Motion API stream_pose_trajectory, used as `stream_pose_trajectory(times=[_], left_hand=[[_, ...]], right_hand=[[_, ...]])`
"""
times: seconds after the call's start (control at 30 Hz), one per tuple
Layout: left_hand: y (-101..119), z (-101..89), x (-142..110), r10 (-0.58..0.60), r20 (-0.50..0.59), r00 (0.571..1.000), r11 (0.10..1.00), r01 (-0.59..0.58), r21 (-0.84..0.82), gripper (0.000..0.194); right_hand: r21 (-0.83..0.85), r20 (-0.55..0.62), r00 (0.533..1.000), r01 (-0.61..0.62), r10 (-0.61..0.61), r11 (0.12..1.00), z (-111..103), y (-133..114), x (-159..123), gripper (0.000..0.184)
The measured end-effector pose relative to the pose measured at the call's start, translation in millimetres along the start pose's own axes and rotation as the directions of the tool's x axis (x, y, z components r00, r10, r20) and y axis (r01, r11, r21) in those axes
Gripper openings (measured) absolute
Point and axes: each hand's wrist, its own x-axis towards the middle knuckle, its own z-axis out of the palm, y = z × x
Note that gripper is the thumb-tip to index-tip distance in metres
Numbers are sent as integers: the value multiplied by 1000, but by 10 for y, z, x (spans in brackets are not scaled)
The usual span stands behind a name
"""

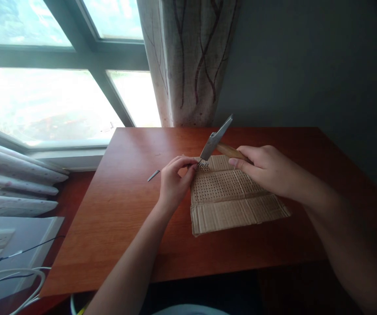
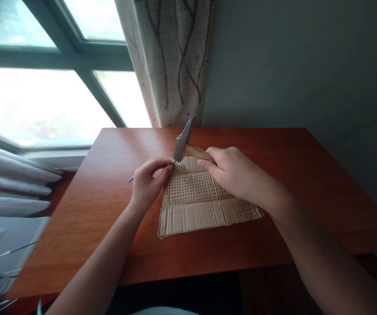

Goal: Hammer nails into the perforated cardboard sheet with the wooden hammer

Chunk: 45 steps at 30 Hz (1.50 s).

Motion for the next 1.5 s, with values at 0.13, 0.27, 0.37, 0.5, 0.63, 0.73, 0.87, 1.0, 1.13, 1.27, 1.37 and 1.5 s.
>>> stream_pose_trajectory(times=[0.13,0.27,0.37,0.5,0.63,0.73,0.87,1.0,1.13,1.27,1.37,1.5], left_hand=[[13,7,-1,-3,-17,1000,1000,3,-15,9],[21,12,6,0,-30,1000,1000,0,-12,9],[6,5,11,3,-27,1000,1000,-3,-5,9],[-19,-9,13,12,-8,1000,1000,-12,10,8],[-11,-5,15,16,-19,1000,999,-16,31,7],[3,4,18,15,-30,999,1000,-14,27,7],[4,0,21,18,-29,999,999,-17,42,7],[1,-9,22,21,0,1000,996,-21,85,7],[21,-5,23,46,-20,999,997,-44,64,6],[39,2,27,56,-25,998,998,-55,37,6],[38,6,28,21,-15,1000,999,-20,32,5],[19,14,24,4,-1,1000,1000,-4,9,5]], right_hand=[[-2,-4,1000,25,-25,1000,10,-41,20,33],[0,7,999,43,-43,999,-5,-87,33,33],[-7,17,998,55,-55,998,0,-110,44,33],[-18,19,998,58,-57,998,15,-141,65,32],[-53,-20,997,79,-80,995,-7,-184,58,33],[-59,-87,989,111,-116,992,-28,-212,22,34],[-70,-107,985,129,-136,989,10,-219,7,34],[-107,-4,995,94,-95,990,64,-206,43,33],[-99,-41,995,88,-92,991,31,-214,47,35],[-92,-75,993,87,-94,992,-14,-238,35,33],[-69,-44,995,85,-88,994,-10,-232,39,32],[-30,-29,995,94,-94,995,19,-170,40,33]])
